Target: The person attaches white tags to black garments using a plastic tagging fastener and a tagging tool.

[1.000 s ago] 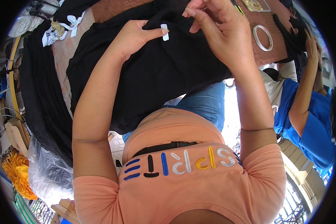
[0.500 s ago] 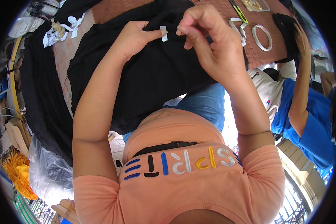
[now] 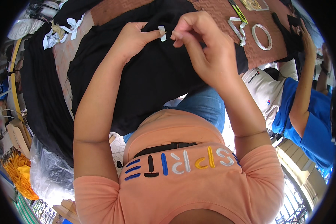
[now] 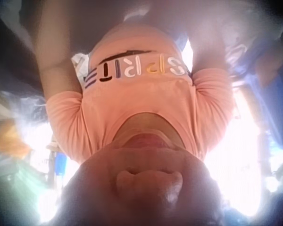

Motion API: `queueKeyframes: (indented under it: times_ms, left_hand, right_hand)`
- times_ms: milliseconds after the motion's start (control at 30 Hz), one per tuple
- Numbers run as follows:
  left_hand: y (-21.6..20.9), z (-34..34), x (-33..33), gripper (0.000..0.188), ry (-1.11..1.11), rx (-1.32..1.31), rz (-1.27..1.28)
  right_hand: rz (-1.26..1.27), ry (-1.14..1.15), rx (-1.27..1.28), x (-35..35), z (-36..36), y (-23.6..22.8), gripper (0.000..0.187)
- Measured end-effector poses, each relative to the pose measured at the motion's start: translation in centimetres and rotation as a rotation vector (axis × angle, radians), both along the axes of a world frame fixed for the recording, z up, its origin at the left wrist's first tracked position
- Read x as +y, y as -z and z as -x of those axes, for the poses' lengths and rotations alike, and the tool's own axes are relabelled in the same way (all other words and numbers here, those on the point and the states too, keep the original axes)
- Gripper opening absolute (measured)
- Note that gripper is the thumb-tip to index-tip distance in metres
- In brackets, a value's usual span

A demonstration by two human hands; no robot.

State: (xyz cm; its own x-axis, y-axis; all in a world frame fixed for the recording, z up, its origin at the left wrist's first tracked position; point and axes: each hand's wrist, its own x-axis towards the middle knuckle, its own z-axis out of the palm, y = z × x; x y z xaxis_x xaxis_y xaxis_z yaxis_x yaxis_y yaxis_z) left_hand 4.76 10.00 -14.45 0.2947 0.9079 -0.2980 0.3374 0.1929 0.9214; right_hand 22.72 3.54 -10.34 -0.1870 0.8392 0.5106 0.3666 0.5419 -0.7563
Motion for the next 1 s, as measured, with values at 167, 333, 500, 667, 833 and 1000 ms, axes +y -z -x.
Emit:
queueKeyframes:
  times_ms: [167, 333, 500, 667, 833, 1000]
  left_hand:
    - [-0.1, 0.4, 0.2, 0.033, 0.023, 0.005, 0.004]
    - [-1.2, 0.6, 0.3, 0.041, 0.093, -0.029, 0.106]
    - [-0.5, 1.3, 0.5, 0.039, 0.102, -0.05, 0.115]
    - [-1.1, 1.0, 0.4, 0.037, 0.102, -0.02, 0.131]
    - [-0.7, 1.1, 0.5, 0.035, 0.067, -0.059, 0.099]
    - [-0.6, 1.1, 0.5, 0.035, 0.066, -0.081, 0.105]
  right_hand:
    - [0.126, -0.066, 0.071, 0.8, 0.1, 1.7, 0.011]
    - [0.273, 0.087, 0.267, 1.6, -0.7, 6.0, 0.009]
    - [0.31, 0.184, 0.124, 1.6, -0.8, 6.6, 0.01]
    - [0.277, 0.205, 0.095, 1.6, -0.7, 6.6, 0.011]
    - [0.268, 0.203, 0.09, 1.6, -0.7, 6.6, 0.011]
    - [0.265, 0.205, 0.083, 1.6, -0.7, 6.7, 0.011]
